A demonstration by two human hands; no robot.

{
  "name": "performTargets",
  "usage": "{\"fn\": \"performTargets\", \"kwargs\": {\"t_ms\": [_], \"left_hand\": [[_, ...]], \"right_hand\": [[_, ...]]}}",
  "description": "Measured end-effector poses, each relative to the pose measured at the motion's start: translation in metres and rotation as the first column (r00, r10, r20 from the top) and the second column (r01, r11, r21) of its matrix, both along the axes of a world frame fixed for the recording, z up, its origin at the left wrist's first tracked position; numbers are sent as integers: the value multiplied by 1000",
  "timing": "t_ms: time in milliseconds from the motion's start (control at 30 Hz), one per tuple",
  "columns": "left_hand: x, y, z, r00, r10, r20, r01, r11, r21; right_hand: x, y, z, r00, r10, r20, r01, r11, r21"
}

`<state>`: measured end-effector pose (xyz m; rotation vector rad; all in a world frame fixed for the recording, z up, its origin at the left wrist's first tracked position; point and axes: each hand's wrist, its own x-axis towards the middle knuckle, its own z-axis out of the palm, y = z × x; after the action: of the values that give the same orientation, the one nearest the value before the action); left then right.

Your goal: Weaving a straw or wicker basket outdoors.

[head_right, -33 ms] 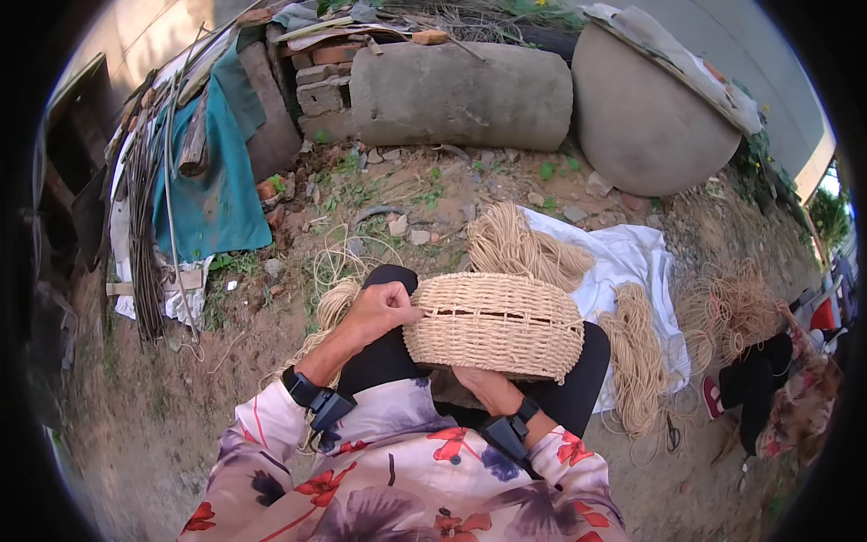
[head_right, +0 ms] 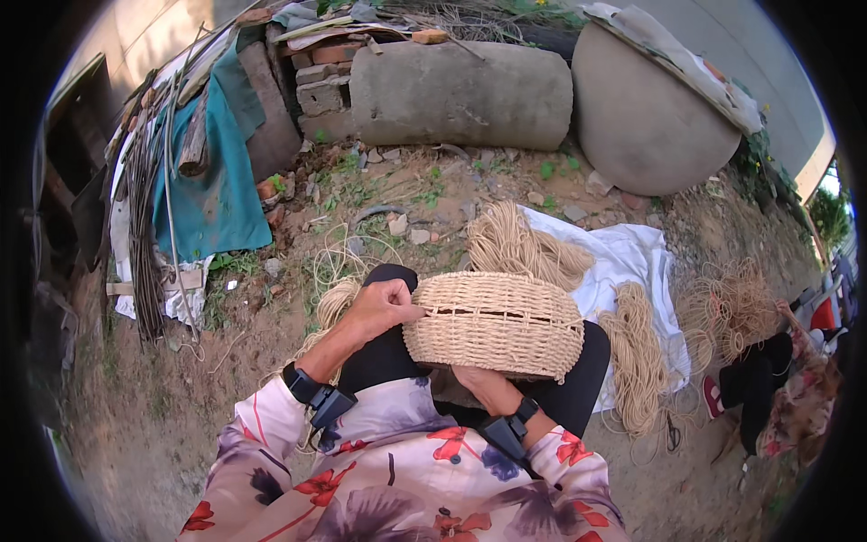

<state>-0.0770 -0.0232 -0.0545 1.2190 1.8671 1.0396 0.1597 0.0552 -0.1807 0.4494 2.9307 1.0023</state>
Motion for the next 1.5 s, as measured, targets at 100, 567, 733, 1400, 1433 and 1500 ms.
{"fn": "performTargets", "kwargs": {"t_ms": [100,567,733,1400,1433,1500], "left_hand": [[1,13,3,999,-35,-2,35,996,-85],[-6,-28,5,991,-64,120,62,998,17],[-2,-19,-3,937,-36,348,14,998,66],[4,-29,-9,985,68,-161,-16,953,303],[2,-29,-12,967,132,-217,-67,956,285],[-6,-32,-17,911,257,-323,-180,951,250]], "right_hand": [[3,-3,-8,949,-33,313,-184,749,637],[21,8,-7,993,74,93,-109,884,456],[34,4,9,976,104,191,-172,906,386],[21,6,9,980,75,186,-96,990,107],[22,7,12,979,70,193,-90,992,93],[28,5,17,977,76,201,-90,994,60]]}}
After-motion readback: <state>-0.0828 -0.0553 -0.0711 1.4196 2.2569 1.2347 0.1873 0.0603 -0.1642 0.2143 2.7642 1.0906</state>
